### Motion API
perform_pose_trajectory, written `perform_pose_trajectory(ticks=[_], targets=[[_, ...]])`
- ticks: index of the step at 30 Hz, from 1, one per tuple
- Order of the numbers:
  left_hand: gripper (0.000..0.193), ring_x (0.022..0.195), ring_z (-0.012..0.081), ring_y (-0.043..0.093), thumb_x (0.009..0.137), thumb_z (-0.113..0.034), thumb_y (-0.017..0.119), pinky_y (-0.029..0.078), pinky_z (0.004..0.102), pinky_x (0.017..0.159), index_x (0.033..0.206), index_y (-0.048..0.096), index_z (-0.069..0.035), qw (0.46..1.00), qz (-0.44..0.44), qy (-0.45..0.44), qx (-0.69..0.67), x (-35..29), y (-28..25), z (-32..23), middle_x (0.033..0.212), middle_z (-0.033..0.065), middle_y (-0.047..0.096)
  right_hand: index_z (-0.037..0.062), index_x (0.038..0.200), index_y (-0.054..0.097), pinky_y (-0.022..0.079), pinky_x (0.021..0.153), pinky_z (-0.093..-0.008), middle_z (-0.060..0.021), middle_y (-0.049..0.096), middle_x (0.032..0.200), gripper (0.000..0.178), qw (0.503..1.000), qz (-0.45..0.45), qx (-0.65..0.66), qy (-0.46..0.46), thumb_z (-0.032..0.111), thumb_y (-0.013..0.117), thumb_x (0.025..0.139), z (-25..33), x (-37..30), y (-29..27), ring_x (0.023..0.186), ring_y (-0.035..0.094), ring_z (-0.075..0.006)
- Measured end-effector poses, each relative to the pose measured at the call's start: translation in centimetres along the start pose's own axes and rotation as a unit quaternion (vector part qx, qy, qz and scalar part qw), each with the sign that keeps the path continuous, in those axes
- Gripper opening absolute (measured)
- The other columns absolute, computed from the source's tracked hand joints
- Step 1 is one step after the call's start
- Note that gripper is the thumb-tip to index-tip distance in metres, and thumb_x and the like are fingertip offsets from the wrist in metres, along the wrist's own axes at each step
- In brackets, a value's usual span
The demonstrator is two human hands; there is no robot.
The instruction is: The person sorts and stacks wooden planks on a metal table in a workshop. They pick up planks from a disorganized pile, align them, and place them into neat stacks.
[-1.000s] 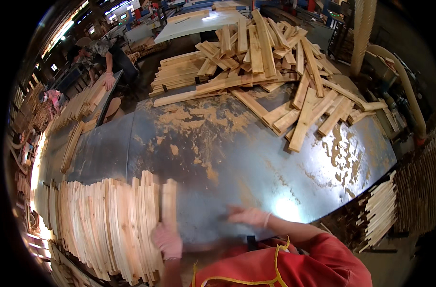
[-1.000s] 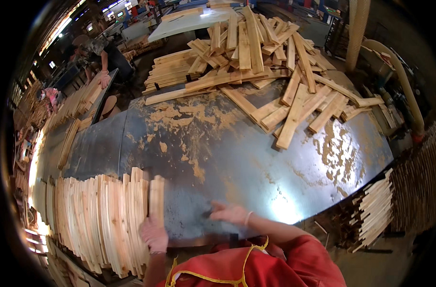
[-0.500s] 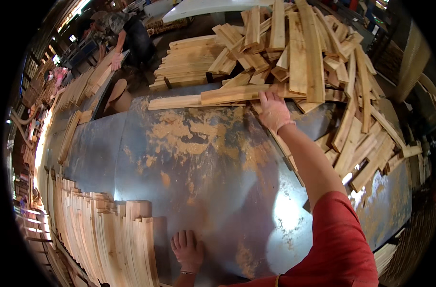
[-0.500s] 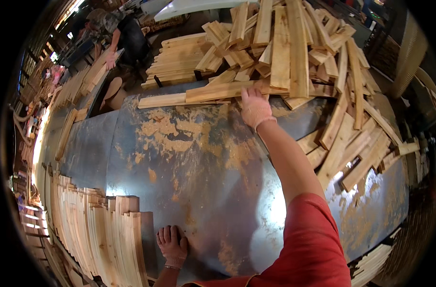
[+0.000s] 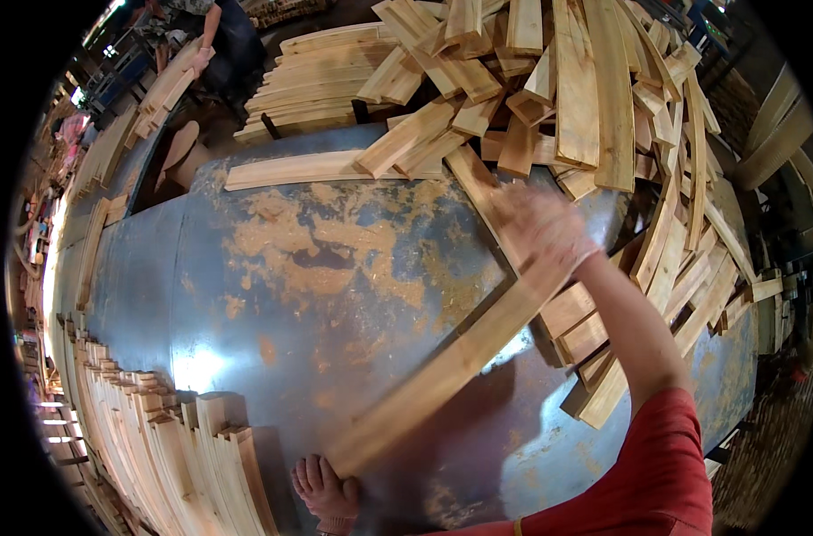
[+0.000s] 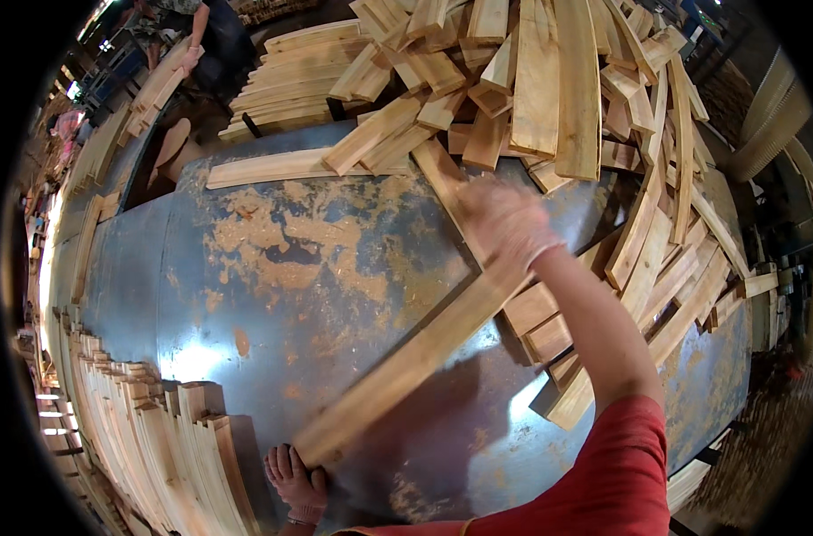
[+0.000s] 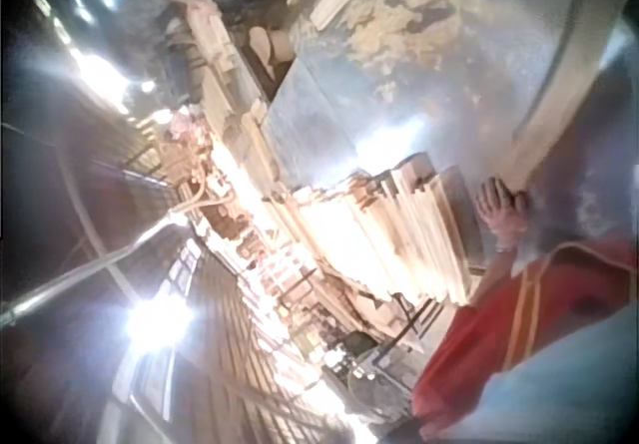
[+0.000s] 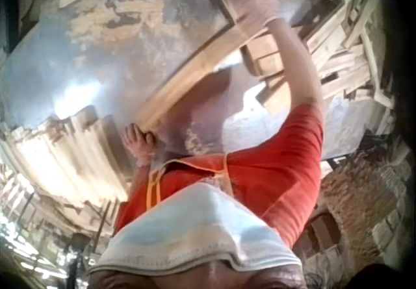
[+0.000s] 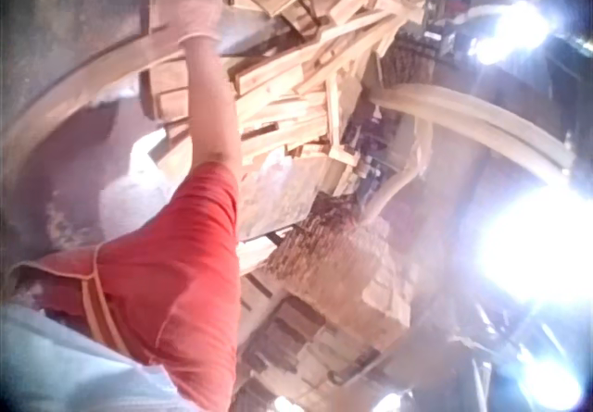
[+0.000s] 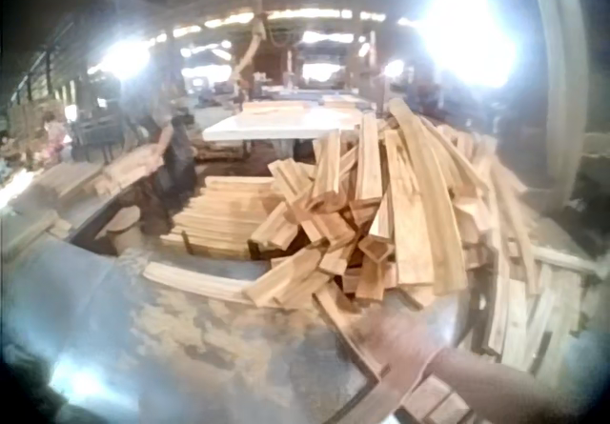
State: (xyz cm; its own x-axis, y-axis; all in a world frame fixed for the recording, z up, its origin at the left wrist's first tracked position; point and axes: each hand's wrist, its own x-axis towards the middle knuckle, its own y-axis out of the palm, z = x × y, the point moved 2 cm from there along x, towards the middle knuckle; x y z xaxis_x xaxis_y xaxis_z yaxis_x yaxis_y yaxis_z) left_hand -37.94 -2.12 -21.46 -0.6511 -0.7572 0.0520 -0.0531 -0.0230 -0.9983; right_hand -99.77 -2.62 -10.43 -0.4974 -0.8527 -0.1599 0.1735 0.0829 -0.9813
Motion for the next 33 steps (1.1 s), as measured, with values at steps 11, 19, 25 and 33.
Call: perform_pose_trajectory(ticks=[11,19,25,33], targets=[[0.062,0.142,0.0501,0.043,0.102,-0.044,0.041,0.029,0.0662,0.121,0.143,0.053,0.0,1.0,0.024,-0.012,-0.007,-0.6,-0.2,0.0,0.15,0.0253,0.051,0.0091,0.145,0.058,0.05,0.108,-0.0449,-0.0188,0.068,0.13,0.061,0.947,-0.08,-0.303,0.066,0.017,0.064,0.085,-14.9,13.6,4.2,0.123,0.065,-0.0364],[0.059,0.143,0.0483,0.044,0.1,-0.033,0.045,0.031,0.0624,0.121,0.146,0.051,0.003,0.994,0.018,-0.107,0.003,-0.7,0.8,4.1,0.152,0.0222,0.051,-0.0028,0.136,0.05,0.059,0.078,-0.0424,-0.018,0.071,0.109,0.073,0.908,0.25,-0.292,-0.169,0.034,0.075,0.078,-2.4,-6.3,3.0,0.096,0.073,-0.0328],[0.061,0.147,0.0471,0.042,0.107,-0.037,0.036,0.03,0.0598,0.121,0.155,0.045,-0.002,0.997,0.033,-0.07,0.023,-0.1,0.5,8.6,0.156,0.0228,0.049,0.0161,0.152,0.051,0.056,0.102,-0.0438,-0.0185,0.067,0.136,0.071,0.856,0.458,-0.021,-0.239,0.048,0.068,0.09,4.0,-6.9,-1.4,0.121,0.068,-0.0364],[0.062,0.145,0.0484,0.044,0.107,-0.042,0.037,0.035,0.0602,0.119,0.155,0.048,-0.004,0.999,0.01,-0.051,-0.001,-0.2,0.6,8.8,0.157,0.022,0.049,0.006,0.148,0.046,0.06,0.091,-0.0456,-0.0266,0.064,0.128,0.09,0.989,0.069,0.082,0.105,0.054,0.08,0.08,5.4,-0.6,5.0,0.114,0.068,-0.0404]])
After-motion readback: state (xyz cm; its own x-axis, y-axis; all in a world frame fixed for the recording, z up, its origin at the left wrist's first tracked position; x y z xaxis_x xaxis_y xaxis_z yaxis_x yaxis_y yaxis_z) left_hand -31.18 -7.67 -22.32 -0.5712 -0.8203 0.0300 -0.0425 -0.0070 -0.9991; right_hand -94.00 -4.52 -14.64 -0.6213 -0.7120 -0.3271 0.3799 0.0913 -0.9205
